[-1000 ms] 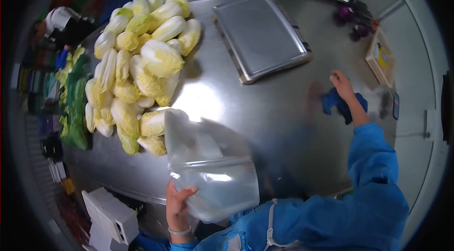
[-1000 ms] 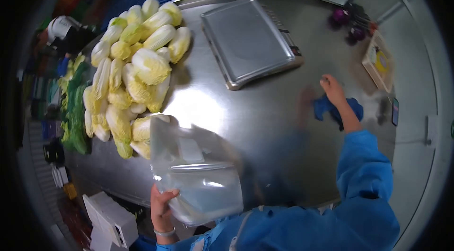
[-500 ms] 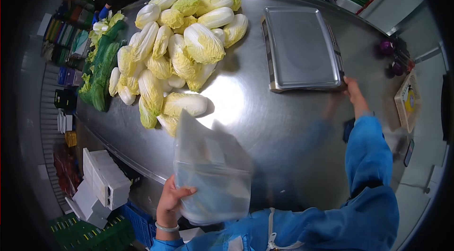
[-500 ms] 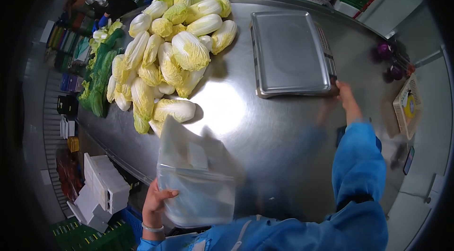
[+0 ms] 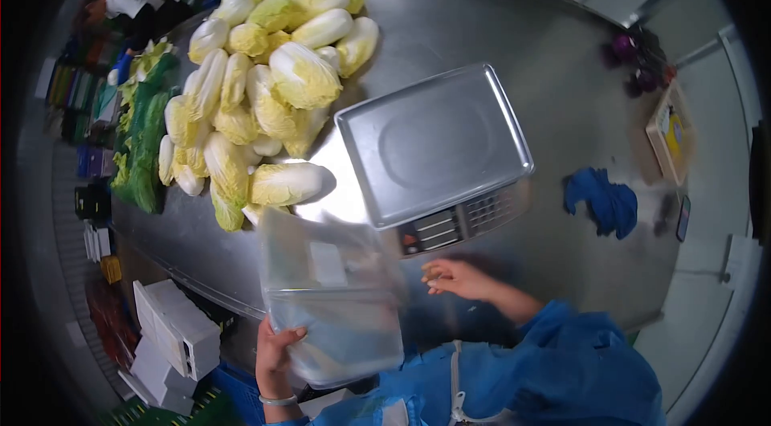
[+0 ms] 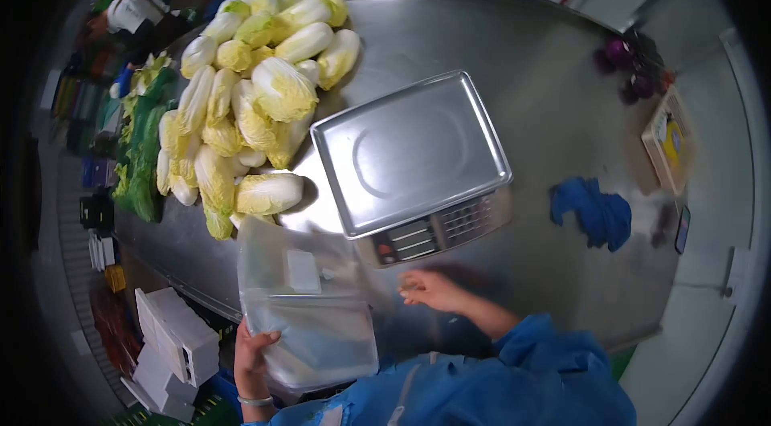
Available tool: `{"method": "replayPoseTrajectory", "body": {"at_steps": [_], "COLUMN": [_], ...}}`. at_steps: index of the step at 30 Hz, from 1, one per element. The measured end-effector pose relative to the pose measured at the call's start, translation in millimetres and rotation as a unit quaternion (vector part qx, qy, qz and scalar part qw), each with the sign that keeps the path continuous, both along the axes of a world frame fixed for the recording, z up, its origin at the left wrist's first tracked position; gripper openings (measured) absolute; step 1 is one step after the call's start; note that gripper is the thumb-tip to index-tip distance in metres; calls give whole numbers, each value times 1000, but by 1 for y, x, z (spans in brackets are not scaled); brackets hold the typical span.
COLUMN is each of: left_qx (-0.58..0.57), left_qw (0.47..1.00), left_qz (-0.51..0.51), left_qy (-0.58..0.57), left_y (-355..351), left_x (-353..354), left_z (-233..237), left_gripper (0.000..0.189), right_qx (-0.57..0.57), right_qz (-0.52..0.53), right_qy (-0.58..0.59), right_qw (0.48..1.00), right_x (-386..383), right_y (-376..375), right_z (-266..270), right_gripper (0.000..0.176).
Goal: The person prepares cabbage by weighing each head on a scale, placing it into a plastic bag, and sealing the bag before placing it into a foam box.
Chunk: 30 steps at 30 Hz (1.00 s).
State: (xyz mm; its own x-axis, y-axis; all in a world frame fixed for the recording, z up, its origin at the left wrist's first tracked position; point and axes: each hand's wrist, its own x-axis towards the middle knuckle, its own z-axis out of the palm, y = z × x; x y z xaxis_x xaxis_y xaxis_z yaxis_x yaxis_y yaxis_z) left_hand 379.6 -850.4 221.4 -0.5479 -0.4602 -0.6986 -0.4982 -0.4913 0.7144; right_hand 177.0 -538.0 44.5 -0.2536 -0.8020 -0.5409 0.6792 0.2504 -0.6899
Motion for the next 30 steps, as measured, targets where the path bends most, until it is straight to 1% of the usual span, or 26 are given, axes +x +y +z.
{"method": "replayPoseTrajectory", "body": {"at_steps": [1,2,3,4,5,6,7,8,9,11,14,15,18,19,22,23,26,28,30], "left_qx": [-10,-20,-27,-30,-32,-37,-40,-34,-31,-30,-28,-27,-24,-21,-19,-25,-46,-76,-70], "left_qw": [1000,1000,999,999,999,999,999,999,999,999,999,999,999,999,998,998,998,996,997], "left_qz": [6,12,19,16,15,17,20,21,22,24,29,33,33,31,45,48,37,26,12], "left_qy": [1,1,-3,-4,-10,-13,-25,-25,-22,-14,-19,-21,-28,-30,-26,-25,-21,-29,-35], "left_y": [0,1,3,4,4,5,7,7,6,6,10,10,10,11,14,14,18,20,14], "left_x": [2,3,8,10,9,7,6,7,8,5,4,5,3,1,-7,-9,-19,-19,-9], "left_z": [-1,-3,-3,-4,-5,-7,-7,-9,-14,-15,-10,-11,-14,-15,-24,-25,-27,-20,-14], "left_gripper": [54,55,55,55,56,56,58,58,59,60,61,62,63,64,67,68,69,69,70], "right_qx": [-57,-11,-78,-89,-164,-81,73,219,227,230,202,191,119,122,113,58,111,133,151], "right_qz": [29,54,-32,-191,-313,-351,-345,-329,-301,-239,-320,-321,-309,-309,-356,-389,-446,-472,-495], "right_qy": [45,64,73,68,139,240,295,345,274,132,21,25,-18,40,-3,-7,73,67,59], "right_qw": [997,996,994,975,925,901,888,851,885,934,925,927,943,942,928,919,885,869,854], "right_x": [-17,-58,-87,-112,-139,-173,-194,-201,-195,-189,-162,-161,-157,-153,-149,-145,-139,-132,-125], "right_y": [-1,6,30,50,59,80,85,87,89,85,50,45,46,44,36,34,26,30,33], "right_z": [27,73,78,83,81,70,54,37,16,-21,-25,-17,-25,-35,-32,-34,-48,-45,-42], "right_gripper": [32,26,24,29,32,38,37,38,38,39,44,48,50,52,54,52,49,47,45]}}
